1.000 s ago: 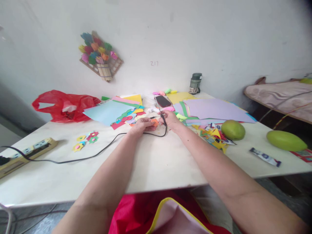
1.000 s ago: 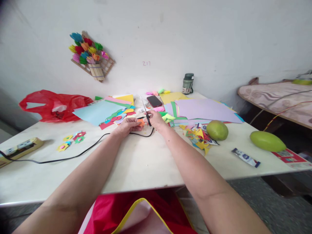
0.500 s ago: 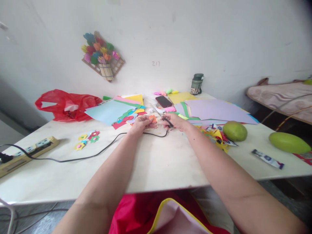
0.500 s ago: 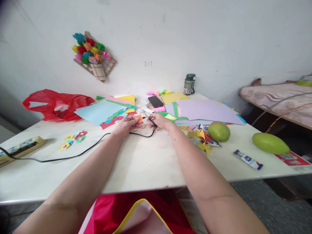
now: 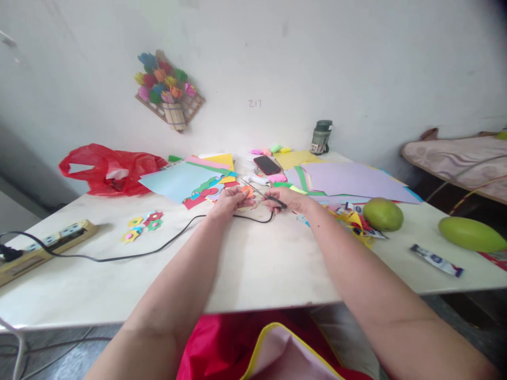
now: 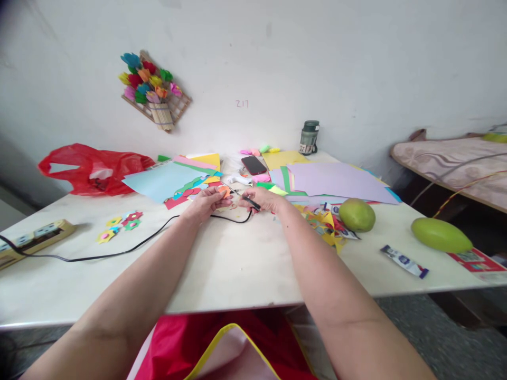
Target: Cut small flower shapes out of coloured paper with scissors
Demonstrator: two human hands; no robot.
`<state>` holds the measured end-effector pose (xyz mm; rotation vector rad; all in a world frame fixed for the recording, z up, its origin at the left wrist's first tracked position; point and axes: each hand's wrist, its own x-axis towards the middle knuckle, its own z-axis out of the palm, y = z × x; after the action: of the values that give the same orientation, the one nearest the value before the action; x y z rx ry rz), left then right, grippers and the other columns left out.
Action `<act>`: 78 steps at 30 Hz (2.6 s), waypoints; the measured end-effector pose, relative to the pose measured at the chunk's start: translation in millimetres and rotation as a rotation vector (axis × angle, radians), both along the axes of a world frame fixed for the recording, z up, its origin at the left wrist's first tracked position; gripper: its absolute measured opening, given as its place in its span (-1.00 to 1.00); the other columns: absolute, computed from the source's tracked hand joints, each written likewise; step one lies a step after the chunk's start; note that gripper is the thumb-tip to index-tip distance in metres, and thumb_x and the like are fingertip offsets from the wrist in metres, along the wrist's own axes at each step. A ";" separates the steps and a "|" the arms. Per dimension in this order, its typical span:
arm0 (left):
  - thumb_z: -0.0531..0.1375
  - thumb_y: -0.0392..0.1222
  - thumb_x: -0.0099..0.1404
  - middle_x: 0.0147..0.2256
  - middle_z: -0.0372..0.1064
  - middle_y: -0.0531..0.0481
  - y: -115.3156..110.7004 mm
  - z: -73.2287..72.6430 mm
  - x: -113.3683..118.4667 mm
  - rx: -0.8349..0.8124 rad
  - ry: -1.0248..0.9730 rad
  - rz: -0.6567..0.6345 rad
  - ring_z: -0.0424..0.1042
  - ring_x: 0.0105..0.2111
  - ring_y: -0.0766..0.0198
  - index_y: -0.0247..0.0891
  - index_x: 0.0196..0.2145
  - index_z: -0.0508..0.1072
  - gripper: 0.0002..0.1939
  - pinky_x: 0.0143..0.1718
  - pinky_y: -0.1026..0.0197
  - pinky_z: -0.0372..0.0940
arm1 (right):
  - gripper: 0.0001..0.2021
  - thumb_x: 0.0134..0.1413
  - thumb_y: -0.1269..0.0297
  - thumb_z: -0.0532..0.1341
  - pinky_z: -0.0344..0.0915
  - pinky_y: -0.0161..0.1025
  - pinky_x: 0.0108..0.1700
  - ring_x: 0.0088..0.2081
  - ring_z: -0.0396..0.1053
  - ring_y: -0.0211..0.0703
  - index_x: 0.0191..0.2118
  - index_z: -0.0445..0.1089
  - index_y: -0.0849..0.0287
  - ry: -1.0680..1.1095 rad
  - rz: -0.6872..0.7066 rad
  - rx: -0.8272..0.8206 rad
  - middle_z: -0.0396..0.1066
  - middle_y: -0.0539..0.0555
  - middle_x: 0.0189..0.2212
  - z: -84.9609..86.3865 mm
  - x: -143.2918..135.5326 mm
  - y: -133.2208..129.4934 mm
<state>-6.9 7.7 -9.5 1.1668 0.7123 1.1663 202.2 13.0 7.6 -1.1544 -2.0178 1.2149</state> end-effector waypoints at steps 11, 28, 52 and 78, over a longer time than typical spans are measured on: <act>0.37 -0.23 -0.03 -0.45 0.50 -0.10 -1.8 1.4 -0.1 -0.029 0.030 -0.021 0.51 -0.51 0.22 -0.37 -0.46 0.38 -0.75 -0.33 0.20 0.42 | -0.71 -0.17 0.21 0.35 0.14 -0.43 -0.63 -0.68 0.18 -0.43 -0.32 0.36 0.27 -0.004 0.007 -0.009 0.33 -0.08 -0.64 3.4 -2.4 -6.4; 0.37 -0.19 -0.02 -0.45 0.50 -0.09 0.0 -0.6 0.4 -0.026 0.066 -0.028 0.51 -0.50 0.24 -0.37 -0.45 0.39 -0.74 -0.33 0.22 0.42 | -0.72 -0.13 0.21 0.34 0.18 -0.44 -0.60 -0.66 0.18 -0.44 -0.29 0.38 0.27 -0.032 -0.014 0.012 0.33 -0.06 -0.62 4.6 -5.0 -7.1; 0.36 -0.19 -0.01 -0.44 0.49 -0.12 -4.0 3.2 3.4 -0.015 0.078 0.011 0.53 -0.44 0.17 -0.39 -0.42 0.42 -0.74 -0.33 0.20 0.43 | -0.69 -0.17 0.17 0.36 0.13 -0.44 -0.63 -0.69 0.14 -0.46 -0.33 0.35 0.25 -0.056 -0.051 0.023 0.30 -0.08 -0.64 7.5 -11.1 -11.8; 0.35 -0.19 -0.02 -0.44 0.50 -0.11 -4.4 1.9 3.4 -0.018 0.052 -0.026 0.52 -0.46 0.20 -0.36 -0.43 0.38 -0.74 -0.35 0.20 0.42 | -0.68 -0.19 0.14 0.34 0.13 -0.43 -0.62 -0.69 0.17 -0.43 -0.34 0.35 0.25 -0.069 -0.020 0.059 0.29 -0.09 -0.66 5.5 -11.3 -9.0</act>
<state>-3.6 3.4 -7.6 1.1920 0.7437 1.1091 190.9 3.9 13.1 -1.2004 -2.0732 1.1130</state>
